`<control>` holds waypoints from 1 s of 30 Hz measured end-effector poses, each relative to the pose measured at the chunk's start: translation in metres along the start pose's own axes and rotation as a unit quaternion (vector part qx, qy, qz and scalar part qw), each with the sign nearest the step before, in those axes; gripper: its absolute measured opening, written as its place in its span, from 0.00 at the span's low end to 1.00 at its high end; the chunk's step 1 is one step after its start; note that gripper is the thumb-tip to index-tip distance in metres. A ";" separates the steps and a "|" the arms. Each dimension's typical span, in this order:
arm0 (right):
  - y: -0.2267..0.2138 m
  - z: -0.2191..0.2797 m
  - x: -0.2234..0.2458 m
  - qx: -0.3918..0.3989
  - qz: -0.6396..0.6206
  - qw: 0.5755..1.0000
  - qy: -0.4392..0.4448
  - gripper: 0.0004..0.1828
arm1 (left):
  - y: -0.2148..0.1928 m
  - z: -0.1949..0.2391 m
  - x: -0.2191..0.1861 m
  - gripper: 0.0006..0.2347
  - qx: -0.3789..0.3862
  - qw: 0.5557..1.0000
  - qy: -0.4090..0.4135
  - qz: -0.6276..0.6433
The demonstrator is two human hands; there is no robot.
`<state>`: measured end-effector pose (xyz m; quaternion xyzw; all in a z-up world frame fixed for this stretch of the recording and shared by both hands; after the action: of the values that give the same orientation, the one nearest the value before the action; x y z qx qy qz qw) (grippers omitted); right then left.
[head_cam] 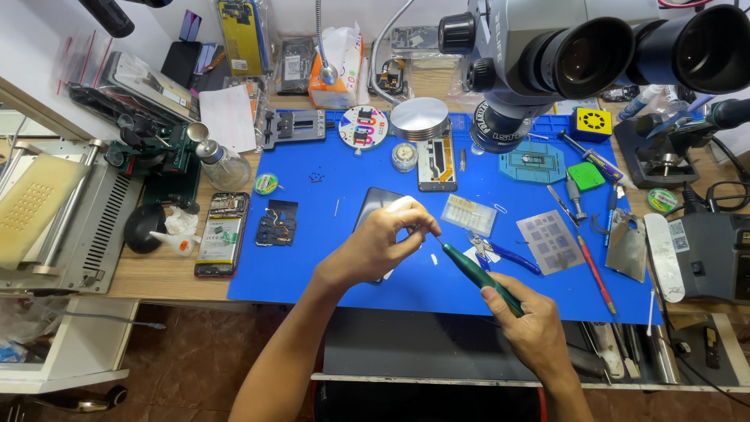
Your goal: The person applies glue to a small component and places it on a smartphone back cover. They then use a precision screwdriver to work on the cover and a soldering iron to heat a metal plate on the workbench.
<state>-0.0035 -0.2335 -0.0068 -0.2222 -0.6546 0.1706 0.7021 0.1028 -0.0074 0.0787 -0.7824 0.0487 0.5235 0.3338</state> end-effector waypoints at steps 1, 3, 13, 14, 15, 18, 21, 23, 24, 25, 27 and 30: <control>0.000 -0.001 0.002 0.001 0.000 1.000 0.000 0.22 | 0.000 0.001 -0.002 0.09 0.000 1.000 0.000 0.000; 0.001 -0.001 -0.001 0.011 -0.002 0.998 0.055 0.24 | 0.000 0.002 -0.005 0.08 0.005 1.000 -0.003 -0.017; 0.021 0.002 0.001 0.018 -0.095 0.993 0.065 0.22 | 0.011 0.008 0.015 0.24 -0.024 0.981 -0.094 0.170; 0.027 0.003 0.003 0.034 -0.167 0.983 0.069 0.24 | 0.022 0.010 0.031 0.23 -0.030 0.951 -0.123 0.281; 0.032 0.003 0.007 0.051 -0.238 0.967 0.072 0.27 | 0.033 0.011 0.047 0.23 -0.037 0.908 -0.150 0.389; 0.052 0.002 0.004 0.078 -0.352 0.928 0.099 0.29 | 0.065 0.021 0.043 0.18 0.000 0.850 -0.174 0.497; 0.071 0.002 0.004 0.116 -0.462 0.869 0.136 0.30 | 0.077 0.027 0.037 0.22 0.002 0.824 -0.228 0.518; 0.077 0.002 0.012 0.143 -0.505 0.840 0.142 0.30 | 0.083 0.031 0.037 0.22 0.010 0.814 -0.216 0.539; 0.081 0.004 0.018 0.168 -0.545 0.808 0.147 0.30 | 0.087 0.032 0.036 0.23 0.019 0.804 -0.203 0.558; 0.088 0.003 0.009 0.169 -0.546 0.808 0.147 0.30 | 0.091 0.033 0.040 0.23 0.019 0.805 -0.203 0.557; 0.099 0.001 -0.016 0.145 -0.492 0.841 0.171 0.31 | 0.094 0.036 0.054 0.14 -0.045 0.800 -0.217 0.557; 0.071 -0.005 0.011 0.051 0.032 0.998 -0.001 0.22 | 0.077 0.039 0.047 0.13 -0.146 0.847 -0.247 0.449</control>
<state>0.0060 -0.1684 -0.0359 -0.2066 -0.6381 0.2267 0.7063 0.0607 -0.0322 -0.0070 -0.5600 0.2337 0.7930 -0.0543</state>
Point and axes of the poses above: each hand's wrist, its own z-axis away from the middle knuckle, its own y-axis out of the palm, x = y × z, the point moved 7 cm from there along -z, towards the middle knuckle, and after that the axes turned 5 degrees about -y, right-handed, at the moved point
